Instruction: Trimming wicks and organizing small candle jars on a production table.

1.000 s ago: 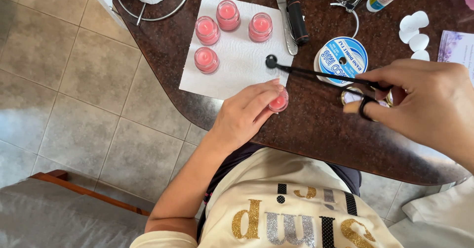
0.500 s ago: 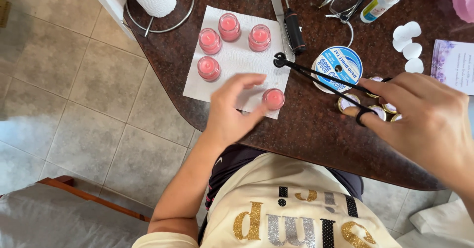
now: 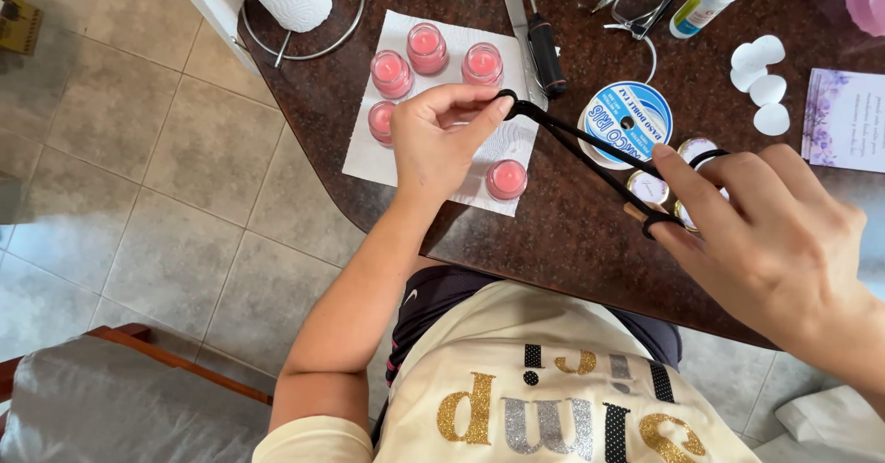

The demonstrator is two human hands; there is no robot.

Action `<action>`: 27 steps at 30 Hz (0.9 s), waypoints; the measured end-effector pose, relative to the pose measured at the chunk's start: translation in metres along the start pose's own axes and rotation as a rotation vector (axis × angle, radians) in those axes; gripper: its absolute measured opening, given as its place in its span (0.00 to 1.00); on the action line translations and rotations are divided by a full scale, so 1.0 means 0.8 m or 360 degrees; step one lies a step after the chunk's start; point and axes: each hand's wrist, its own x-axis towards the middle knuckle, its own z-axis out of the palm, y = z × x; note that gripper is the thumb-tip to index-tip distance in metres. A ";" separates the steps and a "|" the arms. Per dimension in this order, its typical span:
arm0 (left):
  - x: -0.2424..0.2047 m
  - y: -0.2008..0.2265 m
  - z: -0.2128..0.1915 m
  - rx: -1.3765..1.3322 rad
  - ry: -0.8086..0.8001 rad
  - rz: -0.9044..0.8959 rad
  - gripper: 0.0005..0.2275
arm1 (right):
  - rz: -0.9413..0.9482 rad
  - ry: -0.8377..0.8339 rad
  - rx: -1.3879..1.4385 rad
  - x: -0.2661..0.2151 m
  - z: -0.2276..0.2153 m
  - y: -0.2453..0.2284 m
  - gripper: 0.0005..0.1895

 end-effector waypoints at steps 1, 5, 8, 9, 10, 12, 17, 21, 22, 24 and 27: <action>-0.001 -0.002 0.000 -0.0098 0.0008 -0.0037 0.07 | 0.0005 0.0002 -0.0012 -0.001 0.000 -0.001 0.22; -0.001 -0.006 0.005 -0.0118 0.0075 -0.0154 0.05 | 0.0031 -0.0028 -0.0018 -0.004 0.000 -0.006 0.25; 0.000 -0.009 0.000 -0.0194 0.0041 -0.0140 0.04 | 0.0069 -0.0010 -0.0054 -0.003 -0.006 -0.002 0.24; -0.002 -0.004 -0.004 0.0080 -0.0016 0.0057 0.05 | 0.0084 -0.0030 0.0118 -0.002 -0.011 0.002 0.26; -0.004 0.001 -0.008 0.0353 -0.0070 0.0254 0.05 | 0.0096 -0.0050 0.0289 0.000 -0.016 0.006 0.28; -0.006 -0.002 -0.012 0.0625 -0.0208 0.0438 0.04 | 0.0166 -0.0040 0.0433 -0.015 -0.016 0.014 0.27; -0.006 0.000 -0.019 0.0964 -0.0326 0.0774 0.03 | 0.0510 -0.0022 0.0892 -0.055 -0.012 0.010 0.30; -0.015 0.031 -0.037 0.0655 -0.0437 0.0592 0.08 | 0.0946 -0.0102 0.1031 -0.067 -0.018 -0.002 0.36; -0.021 0.049 -0.043 0.0558 -0.0472 0.0497 0.11 | 0.1007 -0.0096 0.0967 -0.067 -0.023 -0.005 0.38; -0.042 0.047 -0.041 0.0513 -0.0580 0.0299 0.17 | 0.1145 -0.0056 0.1012 -0.076 -0.015 -0.011 0.37; -0.061 0.025 -0.033 0.0618 -0.0645 0.0294 0.25 | 0.1284 -0.0013 0.1047 -0.080 -0.008 -0.016 0.36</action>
